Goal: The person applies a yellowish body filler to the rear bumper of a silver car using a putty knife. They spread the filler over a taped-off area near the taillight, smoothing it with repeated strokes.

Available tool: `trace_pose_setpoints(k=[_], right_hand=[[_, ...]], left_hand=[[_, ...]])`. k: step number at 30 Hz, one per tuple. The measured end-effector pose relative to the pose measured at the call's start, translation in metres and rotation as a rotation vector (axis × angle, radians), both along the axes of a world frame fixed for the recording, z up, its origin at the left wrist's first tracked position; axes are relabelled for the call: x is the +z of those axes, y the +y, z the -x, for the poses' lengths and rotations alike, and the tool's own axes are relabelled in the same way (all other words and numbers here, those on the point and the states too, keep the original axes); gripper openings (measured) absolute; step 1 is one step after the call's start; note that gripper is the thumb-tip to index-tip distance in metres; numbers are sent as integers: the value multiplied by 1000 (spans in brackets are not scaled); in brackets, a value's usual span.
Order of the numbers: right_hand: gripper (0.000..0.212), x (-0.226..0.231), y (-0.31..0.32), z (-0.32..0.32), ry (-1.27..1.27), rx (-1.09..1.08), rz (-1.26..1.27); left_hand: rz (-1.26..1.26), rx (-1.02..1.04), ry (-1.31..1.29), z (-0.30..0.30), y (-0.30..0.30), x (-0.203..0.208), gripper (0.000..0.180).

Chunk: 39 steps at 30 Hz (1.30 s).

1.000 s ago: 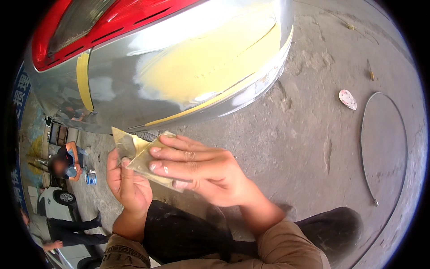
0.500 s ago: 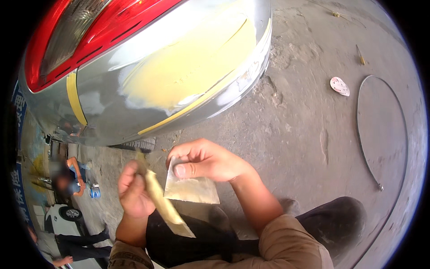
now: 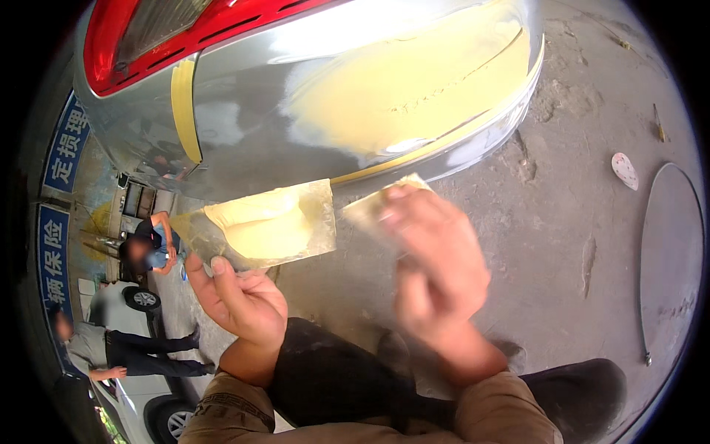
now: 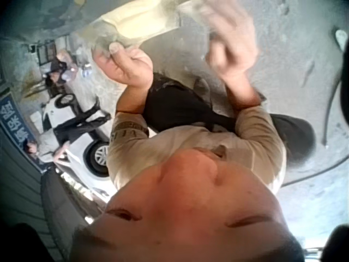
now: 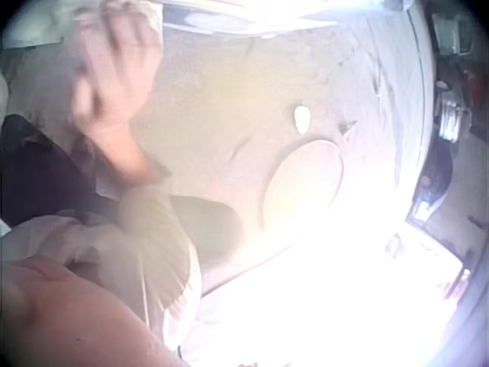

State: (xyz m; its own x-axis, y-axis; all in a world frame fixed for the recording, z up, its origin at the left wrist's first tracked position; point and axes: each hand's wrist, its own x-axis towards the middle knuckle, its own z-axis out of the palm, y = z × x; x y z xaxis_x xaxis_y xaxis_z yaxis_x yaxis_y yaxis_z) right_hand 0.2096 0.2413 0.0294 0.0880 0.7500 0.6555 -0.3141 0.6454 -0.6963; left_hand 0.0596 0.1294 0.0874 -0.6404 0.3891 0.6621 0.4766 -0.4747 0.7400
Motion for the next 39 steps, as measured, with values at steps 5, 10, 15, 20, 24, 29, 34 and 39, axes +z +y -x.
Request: trace_pose_setpoints(k=[5, 10, 15, 20, 24, 29, 34, 39], right_hand=[[32, 19, -12, 14, -175, -128, -276], [34, 22, -32, 29, -264, -92, -193], [36, 7, -20, 13, -407, 197, -185], [33, -12, 44, -34, 41, -109, 205], [29, -13, 110, -66, 107, -321, 261], [29, 7, 147, -62, 27, -354, 233], [31, 19, 158, -49, -8, -357, 249], [31, 18, 164, -41, -38, -404, 260]], left_hand=[[192, 98, 205, -10, -12, -9, 40], [375, 186, 401, -28, -9, -4, 36], [53, 457, 213, -4, 5, 5, 40], [-94, 345, 322, 17, 3, 10, 37], [19, 275, 247, 23, -1, 1, 36], [8, 208, 235, 24, 2, -2, 37], [39, 146, 249, 28, -1, -5, 35], [44, 142, 252, 33, -7, -5, 34]])
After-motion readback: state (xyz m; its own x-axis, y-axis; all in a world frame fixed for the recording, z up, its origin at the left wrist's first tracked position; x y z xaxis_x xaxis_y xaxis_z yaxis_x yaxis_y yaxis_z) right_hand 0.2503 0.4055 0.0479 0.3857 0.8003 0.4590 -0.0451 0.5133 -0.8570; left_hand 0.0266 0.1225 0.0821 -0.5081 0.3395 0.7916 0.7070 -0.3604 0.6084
